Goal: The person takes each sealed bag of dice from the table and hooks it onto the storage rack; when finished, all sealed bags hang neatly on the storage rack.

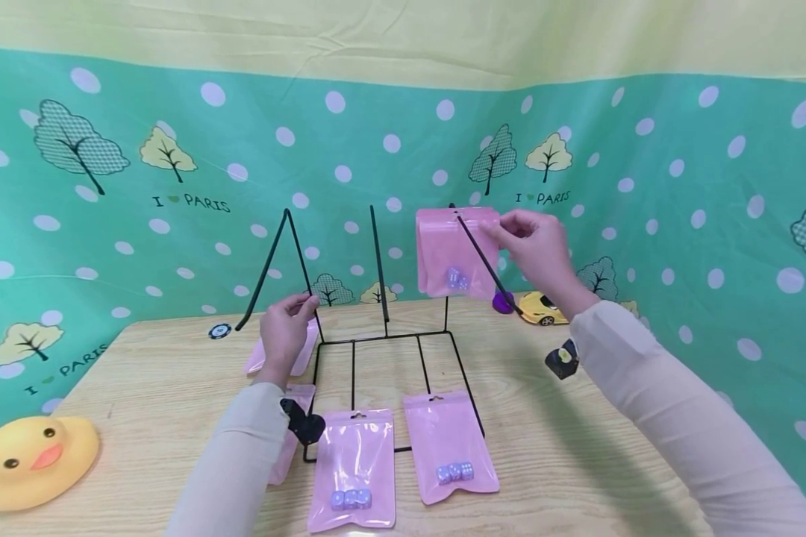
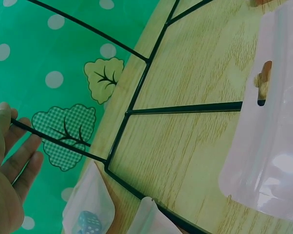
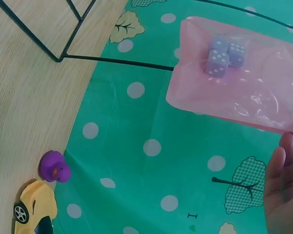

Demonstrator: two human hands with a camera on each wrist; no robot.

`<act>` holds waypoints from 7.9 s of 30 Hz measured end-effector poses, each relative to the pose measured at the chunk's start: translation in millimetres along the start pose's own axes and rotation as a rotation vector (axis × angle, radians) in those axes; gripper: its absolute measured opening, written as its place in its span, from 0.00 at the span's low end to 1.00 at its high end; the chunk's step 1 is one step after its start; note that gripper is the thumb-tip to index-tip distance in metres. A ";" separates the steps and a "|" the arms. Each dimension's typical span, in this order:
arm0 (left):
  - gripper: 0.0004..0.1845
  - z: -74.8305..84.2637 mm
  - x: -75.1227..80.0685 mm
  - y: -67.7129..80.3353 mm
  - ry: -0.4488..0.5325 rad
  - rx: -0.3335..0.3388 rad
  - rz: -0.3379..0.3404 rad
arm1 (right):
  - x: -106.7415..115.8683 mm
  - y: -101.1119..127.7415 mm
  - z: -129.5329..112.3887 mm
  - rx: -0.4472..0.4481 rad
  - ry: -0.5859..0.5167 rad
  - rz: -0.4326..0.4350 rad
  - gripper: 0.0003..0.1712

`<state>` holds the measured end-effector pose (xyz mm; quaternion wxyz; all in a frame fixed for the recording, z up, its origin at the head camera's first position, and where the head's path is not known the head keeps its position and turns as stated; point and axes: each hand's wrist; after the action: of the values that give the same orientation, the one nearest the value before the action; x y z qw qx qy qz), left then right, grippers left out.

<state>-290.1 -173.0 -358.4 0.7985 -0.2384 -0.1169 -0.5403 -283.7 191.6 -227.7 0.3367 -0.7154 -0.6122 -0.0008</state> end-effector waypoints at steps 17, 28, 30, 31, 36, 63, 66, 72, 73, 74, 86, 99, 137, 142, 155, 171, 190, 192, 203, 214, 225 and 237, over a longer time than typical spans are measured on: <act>0.19 -0.6 0.1 0.5 0.008 -0.003 0.003 | -14.4 -4.5 -2.1 0.055 0.172 0.120 0.26; 0.19 -2.2 -1.2 -0.7 0.015 -0.008 0.007 | -5.2 2.9 -0.9 0.040 0.194 0.104 0.30; 0.19 -2.0 -1.0 -1.1 0.015 -0.007 0.003 | -1.2 5.6 0.5 0.039 0.164 0.090 0.29; 0.19 -1.6 -0.7 -1.2 0.017 -0.007 0.002 | 1.1 7.2 1.4 0.039 0.149 0.078 0.29; 0.18 -0.3 0.2 -1.8 0.017 -0.009 0.001 | 10.5 19.1 6.9 -0.002 0.079 -0.021 0.29; 0.19 -2.3 -1.3 -2.2 0.012 0.001 -0.002 | -46.6 116.3 75.8 -0.037 0.092 -0.695 0.25; 0.19 -3.6 -1.6 -2.8 0.013 0.004 -0.004 | -52.0 122.6 81.9 -0.023 0.128 -0.703 0.24; 0.19 -3.7 -1.6 -2.8 0.016 0.004 0.000 | -59.2 131.6 89.8 -0.057 0.186 -0.674 0.22; 0.19 -3.6 -1.5 -2.8 0.015 0.002 0.000 | -60.2 132.7 90.8 -0.061 0.196 -0.670 0.22; 0.19 -3.5 -1.5 -2.7 0.016 0.003 0.000 | -61.2 133.8 91.8 -0.070 0.205 -0.667 0.22; 0.18 -1.1 -2.7 -1.3 0.012 -0.007 0.010 | -65.9 137.3 95.6 -0.078 0.298 -0.665 0.21; 0.20 -1.9 -0.8 -1.8 0.017 -0.009 0.009 | -73.0 135.0 90.5 -0.088 0.344 -0.648 0.22; 0.18 -3.4 -1.4 -1.3 0.012 -0.018 0.010 | -62.8 125.5 97.6 0.010 0.163 -0.801 0.06; 0.18 -3.0 -1.7 -1.5 0.014 -0.012 0.010 | -53.4 124.6 88.9 0.069 0.116 -0.731 0.04; 0.18 -2.9 -1.8 0.2 0.013 -0.013 0.008 | -28.9 125.3 47.3 0.015 -0.058 -0.726 0.06; 0.18 -4.5 0.4 -1.2 0.018 -0.022 0.016 | -8.8 130.9 -8.9 0.182 -0.121 -0.545 0.06; 0.19 -2.0 2.4 -0.2 0.008 -0.010 -0.010 | -37.5 137.4 -45.5 0.210 -0.517 -0.337 0.07; 0.19 -2.0 2.1 -0.1 0.005 -0.007 -0.007 | -40.3 135.7 -47.6 0.207 -0.524 -0.317 0.07; 0.19 -4.1 0.4 -2.5 0.016 -0.002 -0.021 | -49.3 127.3 -57.3 0.165 -0.544 -0.248 0.14; 0.19 -2.8 0.8 -2.4 0.007 0.003 -0.025 | -58.3 115.0 -50.0 0.154 -0.498 -0.206 0.10; 0.18 -3.4 -0.4 -2.1 0.016 0.009 -0.017 | -75.2 92.6 -47.3 0.076 -0.519 -0.134 0.08; 0.18 -2.7 -0.5 -1.8 0.001 -0.001 -0.002 | -88.6 64.6 -39.6 0.041 -0.526 -0.094 0.12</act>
<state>-292.2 -174.6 -360.5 0.7980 -0.2384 -0.1166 -0.5410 -232.9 93.4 -264.8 0.1800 -0.6547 -0.7113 0.1819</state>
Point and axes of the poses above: each hand's wrist, its own y-axis away from the middle knuckle, its own x-axis out of the back of the hand, z = x × y, and after that the axes turned 3 degrees about -y, right-handed
